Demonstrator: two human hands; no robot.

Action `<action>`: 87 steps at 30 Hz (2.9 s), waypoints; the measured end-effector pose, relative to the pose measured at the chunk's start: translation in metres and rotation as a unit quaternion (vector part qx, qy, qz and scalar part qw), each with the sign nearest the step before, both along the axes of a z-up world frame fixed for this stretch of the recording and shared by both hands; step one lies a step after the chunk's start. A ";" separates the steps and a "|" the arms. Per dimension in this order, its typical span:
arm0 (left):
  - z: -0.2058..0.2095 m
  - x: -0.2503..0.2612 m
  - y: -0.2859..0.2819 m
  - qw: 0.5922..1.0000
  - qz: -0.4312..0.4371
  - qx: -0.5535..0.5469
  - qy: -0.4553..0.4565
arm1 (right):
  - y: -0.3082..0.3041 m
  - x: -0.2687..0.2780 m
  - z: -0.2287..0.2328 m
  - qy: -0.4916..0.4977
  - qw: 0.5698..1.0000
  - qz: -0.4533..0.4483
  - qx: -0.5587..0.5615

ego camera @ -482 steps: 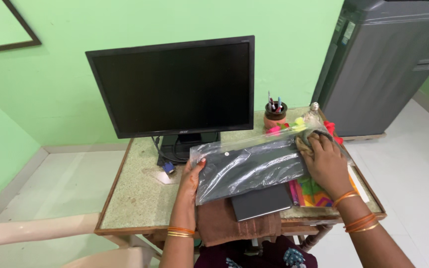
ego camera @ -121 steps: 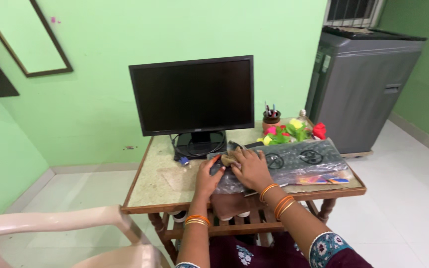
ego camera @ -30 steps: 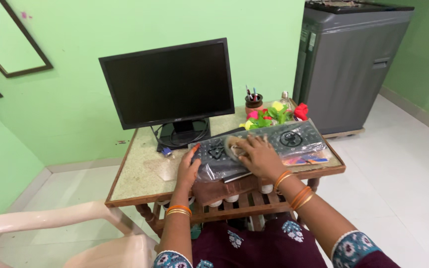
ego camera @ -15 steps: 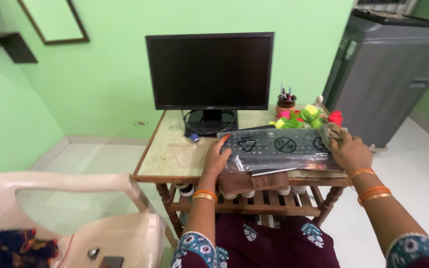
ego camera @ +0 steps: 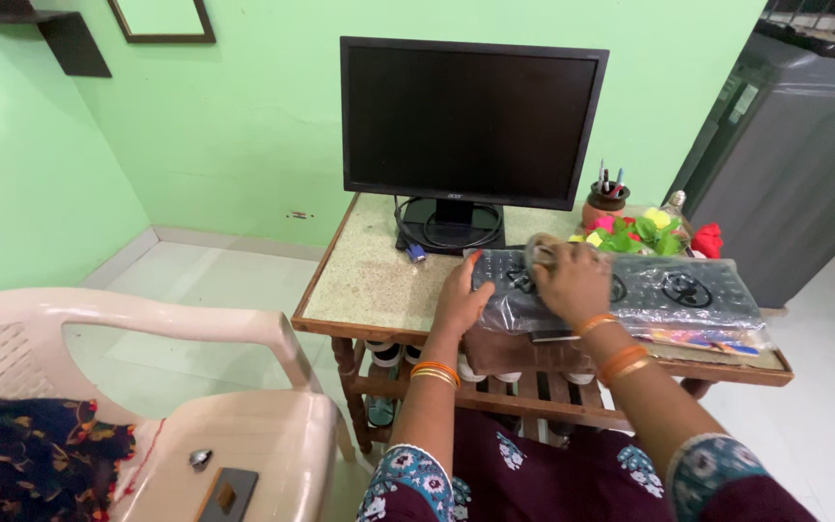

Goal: The person wipes a plastic-wrapped keyboard with a cloth on a desk. They then move the keyboard to a chair and wipe a book on the desk.

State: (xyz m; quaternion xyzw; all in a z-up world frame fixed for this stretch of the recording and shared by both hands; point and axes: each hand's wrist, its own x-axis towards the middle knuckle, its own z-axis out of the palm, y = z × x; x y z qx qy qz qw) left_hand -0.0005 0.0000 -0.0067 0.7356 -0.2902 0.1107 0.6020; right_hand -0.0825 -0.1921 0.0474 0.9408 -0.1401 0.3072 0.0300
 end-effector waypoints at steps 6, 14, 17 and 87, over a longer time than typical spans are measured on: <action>-0.014 0.011 -0.004 0.998 0.002 -0.025 -0.055 | 0.036 0.036 0.001 0.023 0.981 0.188 0.051; 0.006 -0.001 0.003 0.970 -0.072 -0.113 0.204 | 0.063 -0.030 0.021 0.059 0.954 0.259 0.141; 0.008 -0.005 0.004 0.973 -0.072 -0.110 0.191 | 0.050 -0.035 0.031 0.037 0.922 0.251 0.294; 0.068 -0.073 -0.075 0.846 0.155 0.199 -0.470 | -0.169 -0.159 0.091 -0.197 0.643 0.194 0.714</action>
